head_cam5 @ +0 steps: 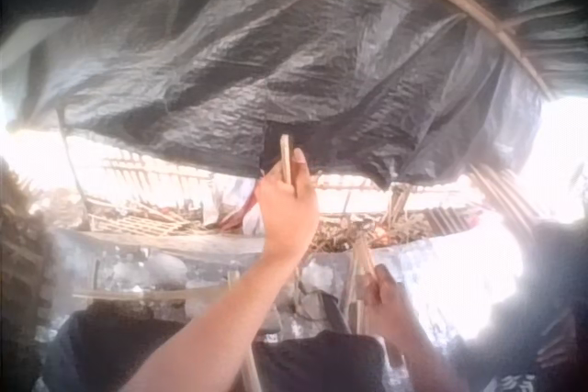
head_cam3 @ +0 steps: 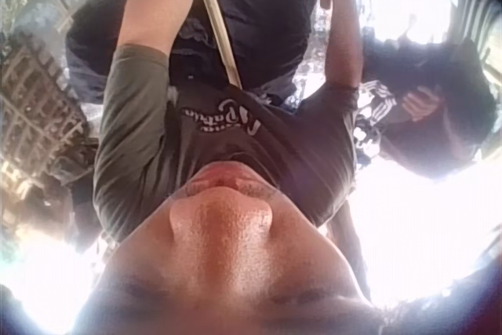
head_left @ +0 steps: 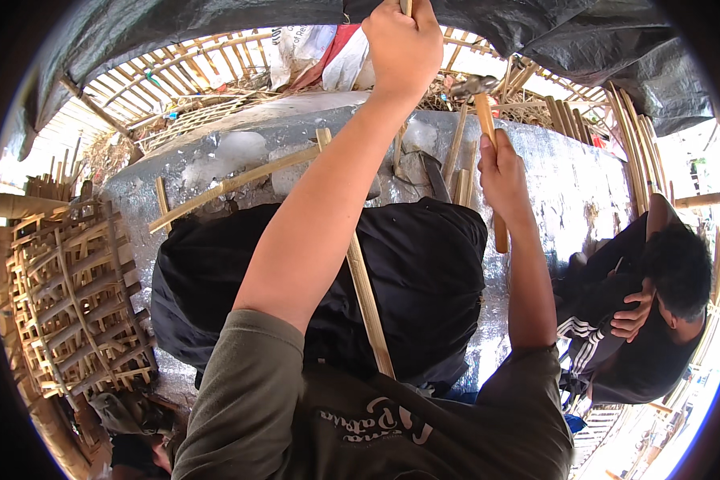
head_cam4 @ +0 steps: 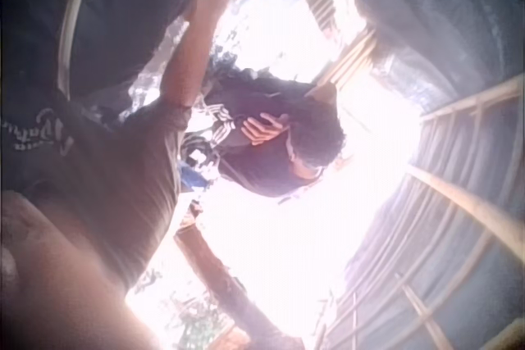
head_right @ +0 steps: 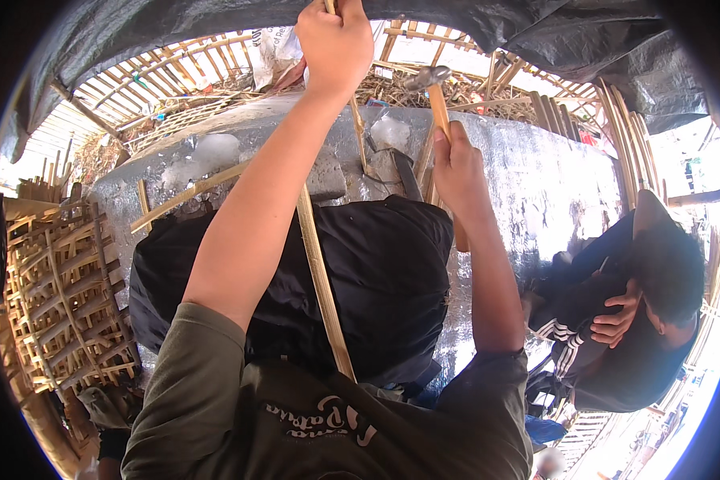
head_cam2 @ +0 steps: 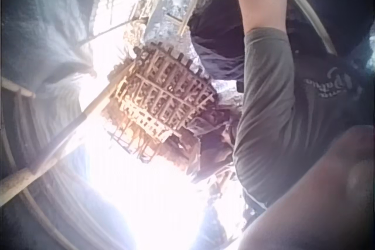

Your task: The person assembles a bamboo frame by positioning thin bamboo strips, securing them with nails using a hammer, and trimming excess length with a hand saw. The work is performed on a tarp-covered surface in a partially constructed shelter.

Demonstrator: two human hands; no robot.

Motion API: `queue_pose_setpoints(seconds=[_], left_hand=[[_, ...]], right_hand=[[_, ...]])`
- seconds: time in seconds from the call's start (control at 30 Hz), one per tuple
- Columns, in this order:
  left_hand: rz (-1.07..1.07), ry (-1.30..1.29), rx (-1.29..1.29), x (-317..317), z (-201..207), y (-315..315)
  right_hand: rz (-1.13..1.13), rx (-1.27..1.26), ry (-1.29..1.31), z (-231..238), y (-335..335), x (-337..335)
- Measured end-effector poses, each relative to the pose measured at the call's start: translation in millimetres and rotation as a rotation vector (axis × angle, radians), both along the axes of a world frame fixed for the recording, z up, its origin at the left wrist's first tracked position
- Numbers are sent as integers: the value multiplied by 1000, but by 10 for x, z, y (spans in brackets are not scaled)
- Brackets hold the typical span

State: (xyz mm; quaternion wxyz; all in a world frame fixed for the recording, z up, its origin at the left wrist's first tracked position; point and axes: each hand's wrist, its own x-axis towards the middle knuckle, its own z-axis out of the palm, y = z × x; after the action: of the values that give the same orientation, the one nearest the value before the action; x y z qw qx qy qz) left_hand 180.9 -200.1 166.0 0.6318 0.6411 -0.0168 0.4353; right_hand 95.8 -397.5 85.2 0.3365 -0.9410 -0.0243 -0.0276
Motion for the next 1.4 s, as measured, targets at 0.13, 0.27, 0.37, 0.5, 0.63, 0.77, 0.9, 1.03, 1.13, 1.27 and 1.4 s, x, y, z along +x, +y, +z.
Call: queue_pose_setpoints(seconds=[0.13,0.27,0.37,0.5,0.63,0.77,0.9,1.03,1.13,1.27,1.4], left_hand=[[-61,69,-31,-28,-8,-62],[5,-6,34,25,-50,-7],[16,-2,20,25,-59,34],[-34,24,-10,-10,-44,33],[-60,-16,-119,-2,-66,65],[-84,5,-140,-25,-55,94],[-86,18,-37,18,-90,98],[-99,-22,-18,40,-46,69],[-48,12,-35,-45,-120,152],[-112,72,-97,-33,-68,137],[-75,59,-61,-36,-62,98]], right_hand=[[194,-123,-131,-204,129,-170],[135,-206,-38,-223,139,-78],[44,-50,-53,-29,121,6],[59,-14,-107,-153,223,-62],[148,-172,-33,-159,166,-38],[55,52,-109,-103,82,68],[213,-229,-92,-403,158,-80],[309,-234,24,-668,-41,-76],[145,-52,-91,-501,-32,-142],[-9,221,83,-98,141,-80],[186,-36,-24,-221,236,-177]])
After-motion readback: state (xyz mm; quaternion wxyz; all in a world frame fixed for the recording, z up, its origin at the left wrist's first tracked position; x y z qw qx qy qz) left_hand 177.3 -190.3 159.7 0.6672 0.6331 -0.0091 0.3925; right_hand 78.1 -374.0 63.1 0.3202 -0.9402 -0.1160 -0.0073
